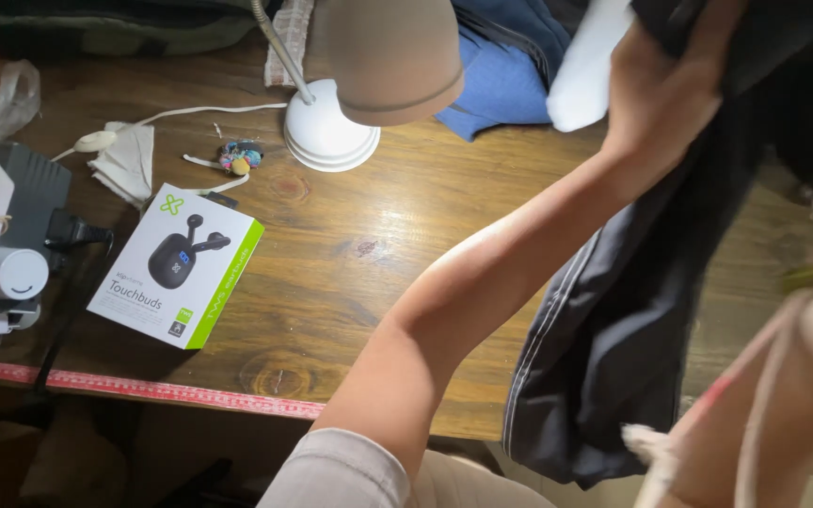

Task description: Using a seam ripper to remove stitches from a pair of pants on a workbench

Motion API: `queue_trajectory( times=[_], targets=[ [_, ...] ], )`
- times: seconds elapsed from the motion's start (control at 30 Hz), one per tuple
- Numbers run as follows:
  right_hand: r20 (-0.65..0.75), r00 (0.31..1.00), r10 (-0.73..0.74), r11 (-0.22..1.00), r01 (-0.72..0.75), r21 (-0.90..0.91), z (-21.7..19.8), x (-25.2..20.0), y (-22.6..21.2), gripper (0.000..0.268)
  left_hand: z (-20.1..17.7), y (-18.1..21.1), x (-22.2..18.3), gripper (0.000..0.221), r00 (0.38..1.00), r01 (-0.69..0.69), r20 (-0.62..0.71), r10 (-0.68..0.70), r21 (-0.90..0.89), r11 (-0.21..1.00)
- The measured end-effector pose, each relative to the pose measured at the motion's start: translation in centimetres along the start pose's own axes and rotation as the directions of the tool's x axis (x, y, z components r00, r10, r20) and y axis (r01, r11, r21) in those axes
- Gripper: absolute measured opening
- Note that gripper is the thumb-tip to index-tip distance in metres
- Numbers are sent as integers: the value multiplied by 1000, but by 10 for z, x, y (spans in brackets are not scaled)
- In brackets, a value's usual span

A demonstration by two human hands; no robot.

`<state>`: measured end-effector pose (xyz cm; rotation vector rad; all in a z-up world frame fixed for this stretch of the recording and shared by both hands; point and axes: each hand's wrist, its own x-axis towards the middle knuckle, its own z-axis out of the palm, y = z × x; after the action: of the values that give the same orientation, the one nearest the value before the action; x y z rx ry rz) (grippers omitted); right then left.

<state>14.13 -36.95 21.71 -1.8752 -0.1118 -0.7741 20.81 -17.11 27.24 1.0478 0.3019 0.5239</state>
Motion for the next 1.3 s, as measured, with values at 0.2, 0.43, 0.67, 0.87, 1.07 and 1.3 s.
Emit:
queue_trajectory(
  times=[0.2,0.43,0.67,0.87,1.07,1.3],
  targets=[
    [545,778,311,939,-342,-48,2,-91,-17,23,-112,-126,-51,52,986,-31,165,-16,277,960],
    [708,565,423,858,-502,-112,26,-147,-30,28,-243,-104,-127,29,941,263,232,-246,-42,964],
    [745,531,405,913,-273,-302,84,-174,-80,17,-341,-92,-141,23,738,608,480,-474,-170,775],
    [558,752,352,936,-260,-239,85,-249,-72,8,-336,-120,-83,32,585,642,425,-691,277,715],
    [291,747,598,757,-407,-511,31,-319,-55,31,-269,-143,-10,32,472,717,563,-678,202,667],
    [201,792,576,640,-284,-714,12,-343,2,45,-255,-99,-18,58,723,620,557,-408,-263,739]
  ],
)
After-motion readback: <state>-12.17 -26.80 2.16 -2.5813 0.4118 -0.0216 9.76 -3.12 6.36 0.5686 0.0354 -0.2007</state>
